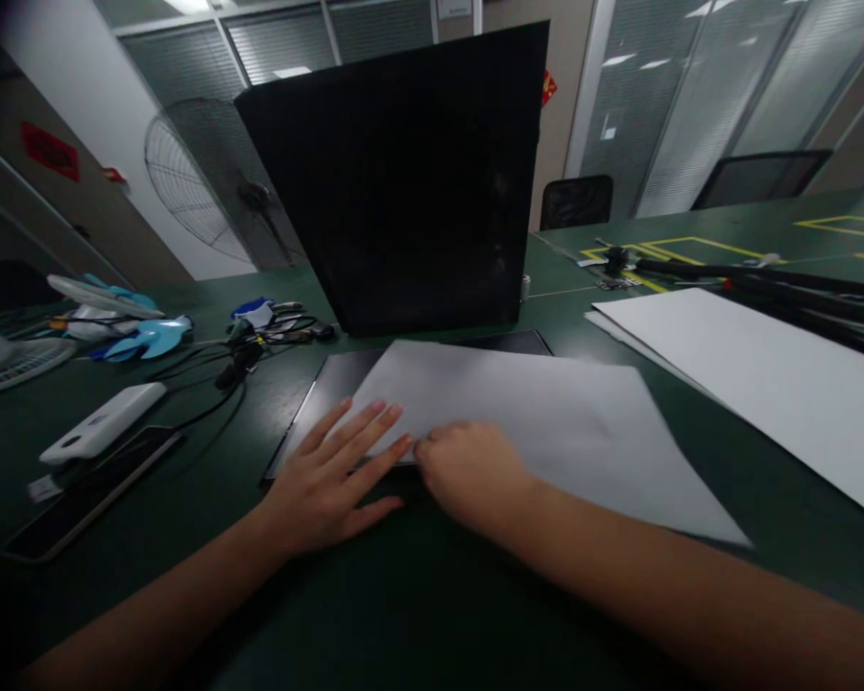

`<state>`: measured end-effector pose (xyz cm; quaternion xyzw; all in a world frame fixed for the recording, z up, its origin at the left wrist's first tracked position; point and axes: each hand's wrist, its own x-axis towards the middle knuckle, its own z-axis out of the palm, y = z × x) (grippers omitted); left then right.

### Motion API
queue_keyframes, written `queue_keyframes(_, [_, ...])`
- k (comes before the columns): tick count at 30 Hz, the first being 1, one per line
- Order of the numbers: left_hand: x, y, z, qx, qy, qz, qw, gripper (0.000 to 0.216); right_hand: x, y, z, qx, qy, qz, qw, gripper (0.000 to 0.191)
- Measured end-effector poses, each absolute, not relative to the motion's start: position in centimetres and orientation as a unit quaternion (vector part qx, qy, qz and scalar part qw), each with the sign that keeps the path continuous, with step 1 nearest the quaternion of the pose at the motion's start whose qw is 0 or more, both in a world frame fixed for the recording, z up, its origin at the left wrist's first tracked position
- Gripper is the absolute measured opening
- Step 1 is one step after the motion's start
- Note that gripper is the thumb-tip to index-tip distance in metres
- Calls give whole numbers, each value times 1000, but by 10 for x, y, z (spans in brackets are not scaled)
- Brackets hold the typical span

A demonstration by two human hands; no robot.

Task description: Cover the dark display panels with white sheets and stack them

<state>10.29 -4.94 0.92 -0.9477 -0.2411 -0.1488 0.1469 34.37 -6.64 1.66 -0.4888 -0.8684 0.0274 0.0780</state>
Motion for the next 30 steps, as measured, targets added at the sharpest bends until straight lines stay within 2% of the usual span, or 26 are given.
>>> queue_keyframes(5, [110, -53, 11, -940, -337, -27, 44, 67, 333, -67, 11, -389, -903, 106, 148, 37])
queue_keyframes(7, [105, -47, 13, -931, -363, -8, 30, 63, 360, -50, 11, -424, -883, 103, 173, 39])
queue_keyframes(12, [89, -29, 9, -931, -364, -21, -1, 58, 477, -5, 2, -571, -801, 9, 179, 56])
queue_keyframes(18, [86, -18, 0, -937, -344, -36, -37, 59, 593, 8, -10, -686, -698, -59, 197, 75])
queue_keyframes(24, [89, -16, 0, -940, -337, -35, -36, 58, 580, 16, -32, -644, -752, 41, 137, 75])
queue_keyframes(27, [89, -15, -1, -941, -333, -38, -35, 57, 570, 14, -38, -644, -752, 49, 131, 88])
queue_keyframes(30, [88, -15, 0, -941, -335, -39, -40, 56, 569, 15, -36, -636, -761, 47, 119, 83])
